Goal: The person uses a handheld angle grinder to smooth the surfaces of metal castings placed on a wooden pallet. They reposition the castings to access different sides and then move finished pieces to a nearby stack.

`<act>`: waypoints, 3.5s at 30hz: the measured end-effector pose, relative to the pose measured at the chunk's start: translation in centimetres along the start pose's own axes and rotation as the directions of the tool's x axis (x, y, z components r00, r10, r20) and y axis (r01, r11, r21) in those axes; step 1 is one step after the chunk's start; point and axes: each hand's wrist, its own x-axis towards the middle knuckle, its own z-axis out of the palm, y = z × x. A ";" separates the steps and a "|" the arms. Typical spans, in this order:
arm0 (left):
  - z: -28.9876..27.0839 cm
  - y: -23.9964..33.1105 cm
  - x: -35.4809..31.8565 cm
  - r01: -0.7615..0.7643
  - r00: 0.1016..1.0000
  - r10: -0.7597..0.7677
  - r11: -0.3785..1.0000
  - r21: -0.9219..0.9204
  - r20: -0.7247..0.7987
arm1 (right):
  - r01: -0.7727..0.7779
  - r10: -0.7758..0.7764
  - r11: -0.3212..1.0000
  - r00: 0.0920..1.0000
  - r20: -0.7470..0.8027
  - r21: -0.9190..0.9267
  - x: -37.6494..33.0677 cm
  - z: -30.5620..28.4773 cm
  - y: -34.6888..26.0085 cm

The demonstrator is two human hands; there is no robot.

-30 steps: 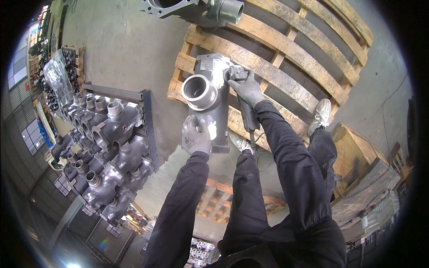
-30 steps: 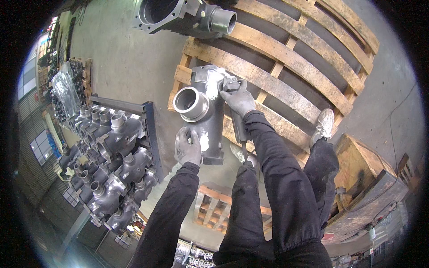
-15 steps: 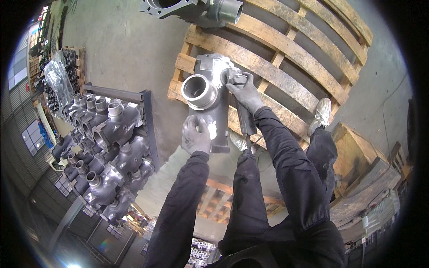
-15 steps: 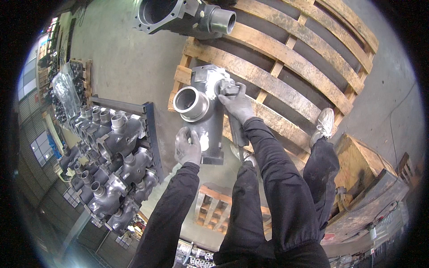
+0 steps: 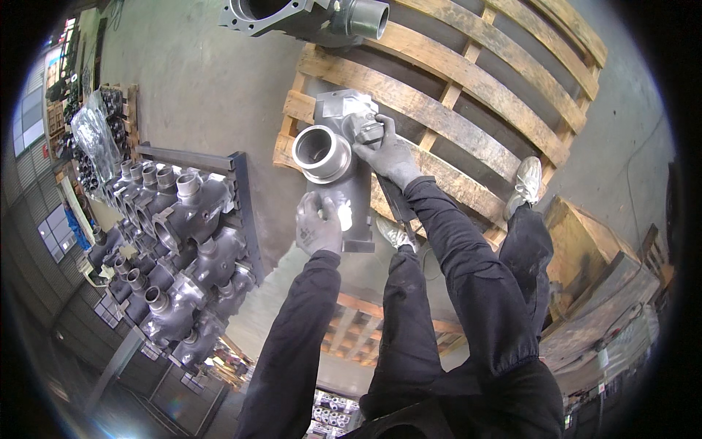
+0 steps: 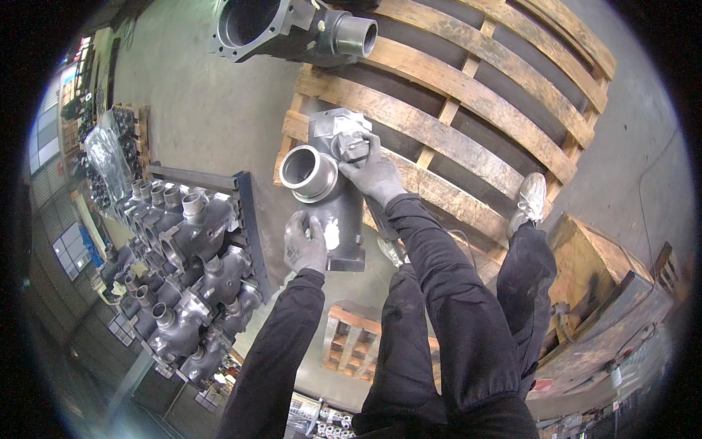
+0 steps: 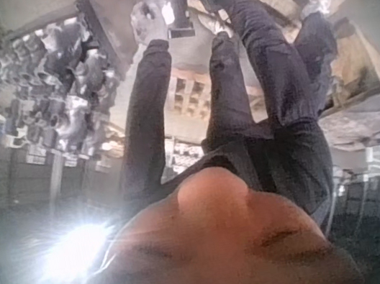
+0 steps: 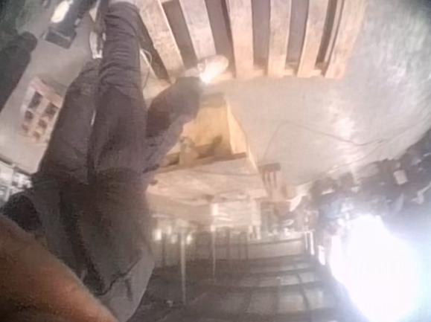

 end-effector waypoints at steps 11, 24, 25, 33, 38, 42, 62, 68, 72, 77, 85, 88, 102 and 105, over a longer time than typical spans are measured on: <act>0.1 0.1 0.0 -0.004 1.000 0.004 1.000 0.005 -0.014 | 0.129 -0.132 0.963 0.991 0.004 -0.238 0.3 -1.5 -1.7; 0.0 0.2 0.0 -0.004 1.000 0.004 1.000 0.004 -0.011 | 0.118 -0.112 0.950 0.993 0.037 -0.288 1.7 -2.8 -2.5; 0.0 0.2 0.0 0.002 1.000 -0.002 1.000 -0.003 -0.007 | 0.125 -0.122 0.948 0.992 0.027 -0.292 1.8 -2.9 -2.5; 0.0 0.3 0.0 -0.006 1.000 0.006 1.000 -0.018 -0.017 | 0.186 -0.161 0.924 0.982 0.100 -0.333 1.8 -3.4 -2.1; -0.2 0.3 -0.1 0.018 1.000 -0.018 1.000 -0.009 0.010 | 0.120 -0.102 0.957 0.992 0.080 -0.265 1.4 -3.4 -1.3; 0.1 0.2 0.1 -0.013 1.000 0.012 1.000 -0.026 -0.014 | 0.113 -0.107 0.980 0.993 0.045 -0.164 0.5 -2.8 0.0; -0.4 0.6 -0.2 0.017 1.000 -0.017 1.000 -0.003 0.008 | 0.041 -0.035 0.999 0.989 -0.146 0.033 -2.9 0.3 2.3; -0.4 1.0 0.0 -0.010 1.000 0.010 1.000 -0.025 0.008 | 0.102 -0.106 0.994 0.988 -0.113 -0.044 -2.0 0.5 1.2; -0.2 0.8 -0.1 0.003 1.000 -0.003 1.000 -0.030 0.018 | 0.199 -0.208 0.971 0.976 -0.062 -0.131 -0.5 -0.2 0.1; -0.3 0.8 0.1 -0.026 1.000 0.026 1.000 -0.017 -0.002 | 0.215 -0.214 0.969 0.977 0.020 -0.121 -0.5 -1.7 0.7; 0.0 0.5 0.0 0.006 1.000 -0.006 1.000 -0.007 0.001 | -0.060 0.067 0.997 0.987 -0.149 0.047 -3.4 -1.7 4.9; 0.1 0.3 0.1 0.008 1.000 -0.008 1.000 0.001 0.008 | 0.009 -0.003 0.998 0.995 -0.103 0.060 -3.4 -1.0 4.8; -0.2 0.7 0.0 0.006 1.000 -0.006 1.000 -0.020 0.012 | 0.250 -0.253 0.959 0.967 -0.008 -0.134 0.3 -1.6 -0.1; -0.3 0.9 0.0 0.033 0.999 -0.032 0.999 -0.025 0.015 | 0.165 -0.164 0.984 0.986 0.019 -0.070 -0.5 -1.9 1.1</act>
